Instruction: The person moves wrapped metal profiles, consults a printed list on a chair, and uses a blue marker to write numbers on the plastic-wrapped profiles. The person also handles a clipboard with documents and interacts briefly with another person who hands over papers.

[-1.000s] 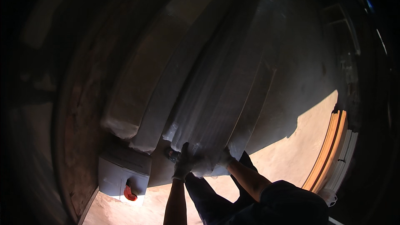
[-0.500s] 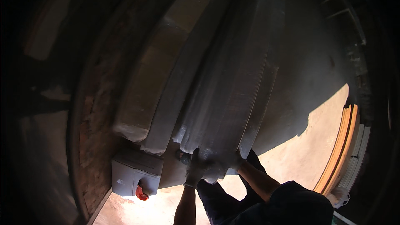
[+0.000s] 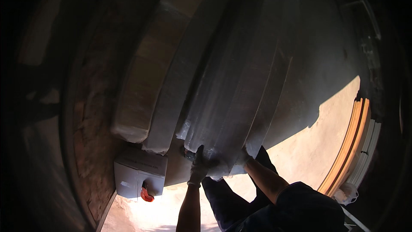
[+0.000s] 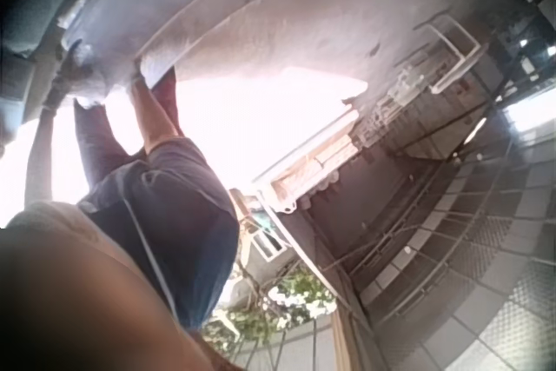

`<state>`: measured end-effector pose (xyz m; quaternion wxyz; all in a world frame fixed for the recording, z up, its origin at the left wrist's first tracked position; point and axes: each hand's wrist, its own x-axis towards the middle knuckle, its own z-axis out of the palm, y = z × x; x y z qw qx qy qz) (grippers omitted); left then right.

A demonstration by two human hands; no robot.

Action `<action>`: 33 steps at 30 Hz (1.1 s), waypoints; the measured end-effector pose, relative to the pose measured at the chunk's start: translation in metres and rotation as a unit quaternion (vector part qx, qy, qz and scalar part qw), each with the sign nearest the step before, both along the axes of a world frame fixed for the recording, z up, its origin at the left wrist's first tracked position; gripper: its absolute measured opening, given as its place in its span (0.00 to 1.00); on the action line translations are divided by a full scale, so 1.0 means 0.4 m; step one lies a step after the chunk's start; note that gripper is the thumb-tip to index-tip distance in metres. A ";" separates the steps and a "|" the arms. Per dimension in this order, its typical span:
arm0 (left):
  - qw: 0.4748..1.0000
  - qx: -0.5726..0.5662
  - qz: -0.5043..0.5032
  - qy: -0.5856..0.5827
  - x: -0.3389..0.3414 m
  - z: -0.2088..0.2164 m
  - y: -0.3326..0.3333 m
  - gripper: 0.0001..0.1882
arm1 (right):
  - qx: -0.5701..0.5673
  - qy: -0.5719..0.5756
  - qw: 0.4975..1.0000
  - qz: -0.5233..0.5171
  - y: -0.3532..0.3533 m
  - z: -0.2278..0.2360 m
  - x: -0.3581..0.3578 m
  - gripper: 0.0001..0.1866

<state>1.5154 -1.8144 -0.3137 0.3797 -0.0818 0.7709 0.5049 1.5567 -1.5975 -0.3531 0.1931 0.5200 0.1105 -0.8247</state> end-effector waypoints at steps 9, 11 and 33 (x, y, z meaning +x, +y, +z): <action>0.900 -0.149 -0.235 0.336 -0.061 0.006 0.018 0.61 | 0.383 -0.083 0.907 0.153 0.122 0.086 -0.145 0.31; 0.987 -0.065 -0.119 0.088 -0.064 0.026 0.034 0.61 | 0.666 0.014 0.706 0.242 0.176 0.138 -0.239 0.31; 0.996 0.059 -0.061 0.017 -0.022 -0.142 -0.013 0.42 | 0.830 0.157 0.322 0.428 0.266 0.192 -0.702 0.41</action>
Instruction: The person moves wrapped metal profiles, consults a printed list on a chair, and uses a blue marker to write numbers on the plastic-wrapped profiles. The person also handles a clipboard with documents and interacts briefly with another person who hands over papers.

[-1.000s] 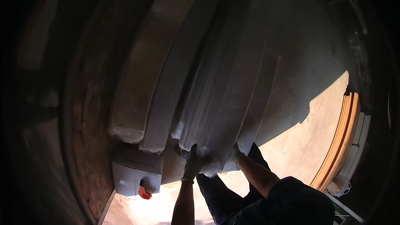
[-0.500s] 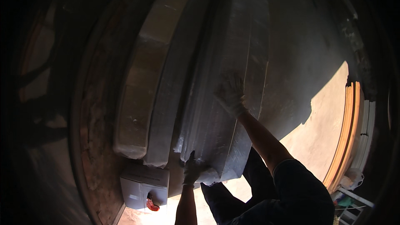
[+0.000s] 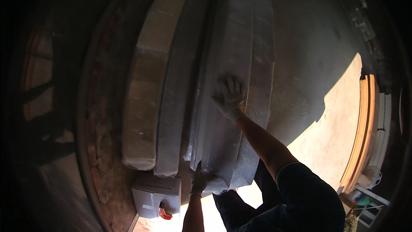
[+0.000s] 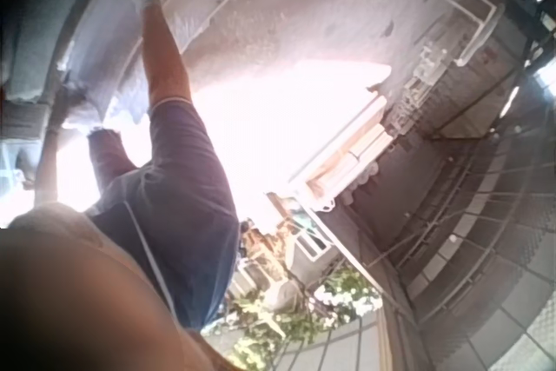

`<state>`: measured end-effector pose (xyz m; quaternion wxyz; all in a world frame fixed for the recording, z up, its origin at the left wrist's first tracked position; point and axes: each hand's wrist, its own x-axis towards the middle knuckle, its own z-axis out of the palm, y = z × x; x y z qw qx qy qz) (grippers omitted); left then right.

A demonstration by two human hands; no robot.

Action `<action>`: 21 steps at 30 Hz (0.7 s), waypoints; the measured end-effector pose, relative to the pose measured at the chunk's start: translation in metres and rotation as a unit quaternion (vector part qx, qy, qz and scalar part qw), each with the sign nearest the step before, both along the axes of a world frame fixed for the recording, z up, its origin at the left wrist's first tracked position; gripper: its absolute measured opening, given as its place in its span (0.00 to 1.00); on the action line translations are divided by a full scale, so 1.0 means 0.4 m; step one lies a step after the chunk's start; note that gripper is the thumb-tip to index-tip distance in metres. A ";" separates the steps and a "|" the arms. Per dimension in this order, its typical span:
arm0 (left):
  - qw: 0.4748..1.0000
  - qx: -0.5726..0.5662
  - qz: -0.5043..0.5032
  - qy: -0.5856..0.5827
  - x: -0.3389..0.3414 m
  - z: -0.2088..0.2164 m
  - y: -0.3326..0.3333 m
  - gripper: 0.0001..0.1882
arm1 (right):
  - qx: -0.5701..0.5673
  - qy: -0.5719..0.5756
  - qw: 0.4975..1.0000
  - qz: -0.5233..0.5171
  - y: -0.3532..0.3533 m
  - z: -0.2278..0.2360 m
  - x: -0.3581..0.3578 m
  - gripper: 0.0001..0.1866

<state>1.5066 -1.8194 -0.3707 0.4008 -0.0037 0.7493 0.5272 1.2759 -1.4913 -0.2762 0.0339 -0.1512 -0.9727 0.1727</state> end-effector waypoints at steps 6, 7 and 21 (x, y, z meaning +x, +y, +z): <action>0.965 0.006 -0.180 0.188 -0.049 0.061 0.011 0.13 | 0.033 0.026 0.999 -0.007 -0.005 -0.004 -0.004 0.41; 0.960 0.013 -0.193 0.203 -0.063 0.072 0.015 0.12 | 0.035 0.021 0.999 -0.008 -0.006 -0.005 -0.006 0.41; 0.941 -0.009 -0.238 0.240 -0.074 0.091 0.038 0.05 | -0.008 -0.005 1.000 -0.003 0.011 -0.007 0.001 0.41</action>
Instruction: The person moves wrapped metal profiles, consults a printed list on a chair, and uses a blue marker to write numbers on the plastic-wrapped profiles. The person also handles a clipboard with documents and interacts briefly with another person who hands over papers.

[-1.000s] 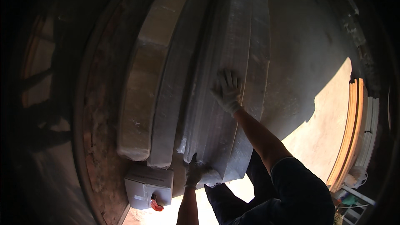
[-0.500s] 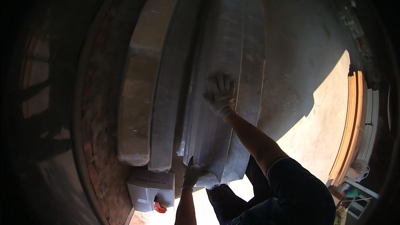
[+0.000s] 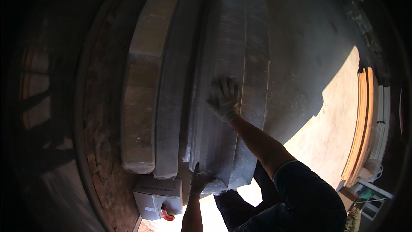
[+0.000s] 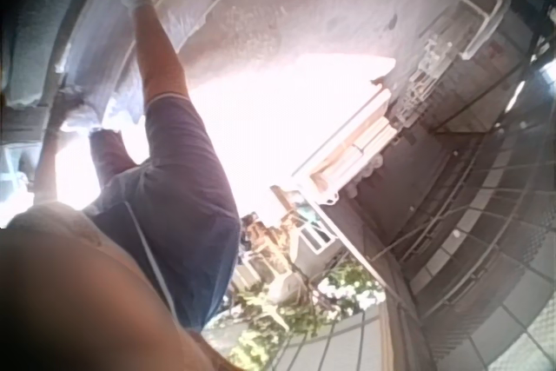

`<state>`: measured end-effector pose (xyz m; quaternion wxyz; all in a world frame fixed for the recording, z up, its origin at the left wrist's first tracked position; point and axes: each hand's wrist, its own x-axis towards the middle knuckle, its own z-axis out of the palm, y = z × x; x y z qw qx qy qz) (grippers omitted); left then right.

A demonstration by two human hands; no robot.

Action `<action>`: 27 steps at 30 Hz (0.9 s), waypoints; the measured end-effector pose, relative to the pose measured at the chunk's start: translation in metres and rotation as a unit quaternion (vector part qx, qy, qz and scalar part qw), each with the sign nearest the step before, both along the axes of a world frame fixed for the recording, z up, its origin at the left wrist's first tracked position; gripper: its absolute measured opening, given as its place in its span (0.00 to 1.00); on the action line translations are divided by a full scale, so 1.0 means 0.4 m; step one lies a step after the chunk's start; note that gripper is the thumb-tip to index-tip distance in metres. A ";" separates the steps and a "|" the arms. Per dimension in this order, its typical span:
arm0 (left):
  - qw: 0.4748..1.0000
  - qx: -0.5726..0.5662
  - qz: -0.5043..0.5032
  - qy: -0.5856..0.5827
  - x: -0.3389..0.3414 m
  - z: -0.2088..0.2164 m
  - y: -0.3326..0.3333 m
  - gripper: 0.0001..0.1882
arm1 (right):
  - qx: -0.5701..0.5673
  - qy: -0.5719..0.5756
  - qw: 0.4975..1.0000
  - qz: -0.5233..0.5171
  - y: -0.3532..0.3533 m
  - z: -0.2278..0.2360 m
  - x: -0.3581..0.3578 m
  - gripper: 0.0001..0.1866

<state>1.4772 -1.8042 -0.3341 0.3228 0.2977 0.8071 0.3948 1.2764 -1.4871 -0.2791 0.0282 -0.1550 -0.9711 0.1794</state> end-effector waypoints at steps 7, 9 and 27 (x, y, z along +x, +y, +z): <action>0.995 -0.096 -0.038 -0.010 -0.017 0.048 0.016 0.15 | 0.009 -0.005 1.000 0.013 0.016 0.026 0.008 0.42; 0.980 -0.192 0.040 -0.016 -0.018 0.106 0.039 0.30 | -0.003 -0.017 0.999 0.040 0.031 0.055 0.012 0.43; 0.879 -0.329 0.324 -0.113 0.352 0.545 0.238 0.46 | -0.141 -0.449 0.870 -0.147 0.932 0.214 0.895 0.24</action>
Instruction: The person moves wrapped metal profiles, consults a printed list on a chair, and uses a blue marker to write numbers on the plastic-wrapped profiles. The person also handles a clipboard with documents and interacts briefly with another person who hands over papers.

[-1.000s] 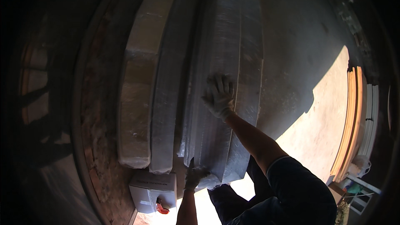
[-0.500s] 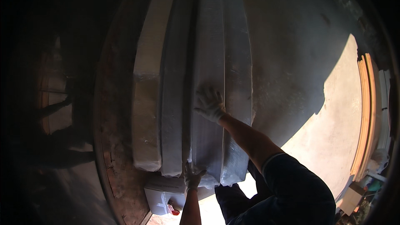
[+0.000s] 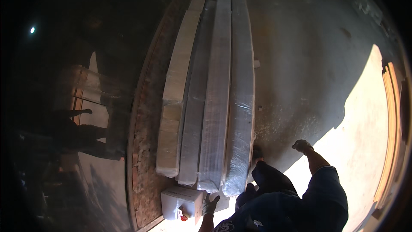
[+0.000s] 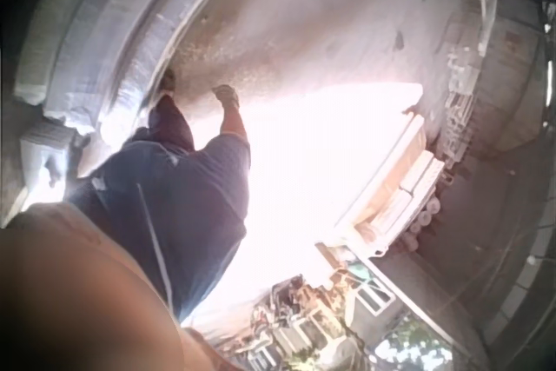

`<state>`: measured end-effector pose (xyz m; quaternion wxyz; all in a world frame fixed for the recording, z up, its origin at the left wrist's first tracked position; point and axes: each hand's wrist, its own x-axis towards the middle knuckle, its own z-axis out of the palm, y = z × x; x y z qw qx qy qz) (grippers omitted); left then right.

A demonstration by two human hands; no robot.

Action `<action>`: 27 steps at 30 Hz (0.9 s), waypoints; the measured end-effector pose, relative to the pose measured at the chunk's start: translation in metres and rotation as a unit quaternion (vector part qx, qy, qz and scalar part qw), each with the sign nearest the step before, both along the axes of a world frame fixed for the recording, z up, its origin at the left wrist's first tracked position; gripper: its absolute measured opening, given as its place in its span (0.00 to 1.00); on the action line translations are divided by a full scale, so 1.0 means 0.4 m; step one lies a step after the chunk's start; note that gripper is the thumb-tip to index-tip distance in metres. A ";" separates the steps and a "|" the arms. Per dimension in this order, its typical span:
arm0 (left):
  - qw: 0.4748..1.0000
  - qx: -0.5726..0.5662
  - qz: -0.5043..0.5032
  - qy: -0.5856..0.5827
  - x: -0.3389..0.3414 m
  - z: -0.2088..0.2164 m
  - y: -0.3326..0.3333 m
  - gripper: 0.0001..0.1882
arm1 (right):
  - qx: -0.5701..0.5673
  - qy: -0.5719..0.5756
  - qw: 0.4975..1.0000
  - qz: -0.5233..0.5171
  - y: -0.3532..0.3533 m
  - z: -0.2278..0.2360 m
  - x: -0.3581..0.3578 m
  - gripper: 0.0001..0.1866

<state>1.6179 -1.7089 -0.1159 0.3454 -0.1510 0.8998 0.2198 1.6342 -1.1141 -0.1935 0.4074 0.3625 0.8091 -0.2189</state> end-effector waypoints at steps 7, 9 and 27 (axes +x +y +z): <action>0.989 0.136 0.062 0.001 0.093 0.007 -0.035 0.29 | -0.062 0.149 0.899 -0.407 0.024 0.107 0.413 0.17; 0.988 0.138 0.068 0.021 0.123 0.001 -0.063 0.24 | -0.078 0.184 0.880 -0.430 -0.051 0.118 0.451 0.18; 0.958 0.073 0.210 -0.180 0.650 -0.119 -0.028 0.08 | -0.180 0.105 0.923 -0.325 -0.013 0.122 0.687 0.18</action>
